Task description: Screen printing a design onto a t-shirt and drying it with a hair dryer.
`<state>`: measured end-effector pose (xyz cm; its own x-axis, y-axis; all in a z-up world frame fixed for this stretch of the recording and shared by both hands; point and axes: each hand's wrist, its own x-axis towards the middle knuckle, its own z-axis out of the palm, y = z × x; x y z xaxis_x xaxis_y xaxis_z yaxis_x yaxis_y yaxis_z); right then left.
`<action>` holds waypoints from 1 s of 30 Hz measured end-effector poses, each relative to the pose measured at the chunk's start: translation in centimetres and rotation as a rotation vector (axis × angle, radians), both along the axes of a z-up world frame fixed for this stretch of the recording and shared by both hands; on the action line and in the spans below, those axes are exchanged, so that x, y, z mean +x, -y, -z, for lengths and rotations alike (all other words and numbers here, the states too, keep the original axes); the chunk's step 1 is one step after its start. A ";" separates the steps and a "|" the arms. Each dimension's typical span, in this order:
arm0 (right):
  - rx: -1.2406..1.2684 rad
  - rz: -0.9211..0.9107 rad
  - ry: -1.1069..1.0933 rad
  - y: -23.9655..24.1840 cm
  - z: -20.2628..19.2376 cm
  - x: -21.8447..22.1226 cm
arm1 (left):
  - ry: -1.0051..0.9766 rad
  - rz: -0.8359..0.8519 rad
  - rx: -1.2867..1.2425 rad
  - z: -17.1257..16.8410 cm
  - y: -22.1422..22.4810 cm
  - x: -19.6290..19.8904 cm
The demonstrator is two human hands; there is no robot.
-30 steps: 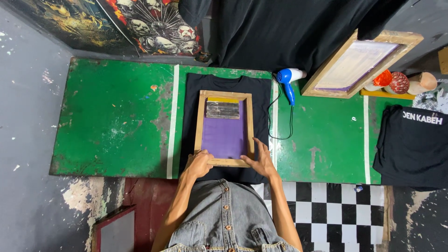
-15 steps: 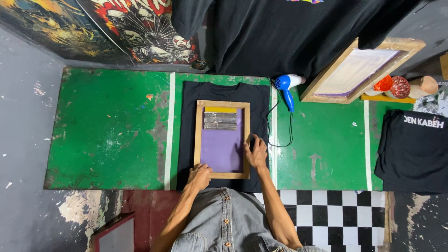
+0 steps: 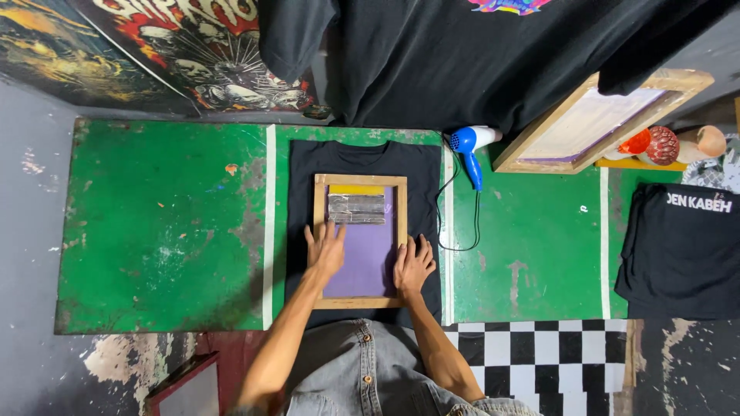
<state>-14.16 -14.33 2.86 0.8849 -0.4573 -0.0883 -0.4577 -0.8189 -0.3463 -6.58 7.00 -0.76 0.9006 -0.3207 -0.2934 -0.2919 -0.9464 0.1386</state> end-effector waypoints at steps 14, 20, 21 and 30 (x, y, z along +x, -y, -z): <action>-0.052 0.015 0.040 0.5 1.9 0.2 | 0.112 0.262 0.010 0.6 6.6 7.7; -0.036 0.016 0.055 0.7 2.3 0.2 | 0.128 0.282 -0.013 0.0 7.6 9.1; -0.034 0.016 0.063 0.8 2.3 0.0 | 0.122 0.256 -0.022 0.0 7.9 9.4; 0.131 0.077 0.193 0.9 2.0 0.0 | -0.201 0.077 -0.112 0.9 8.6 12.8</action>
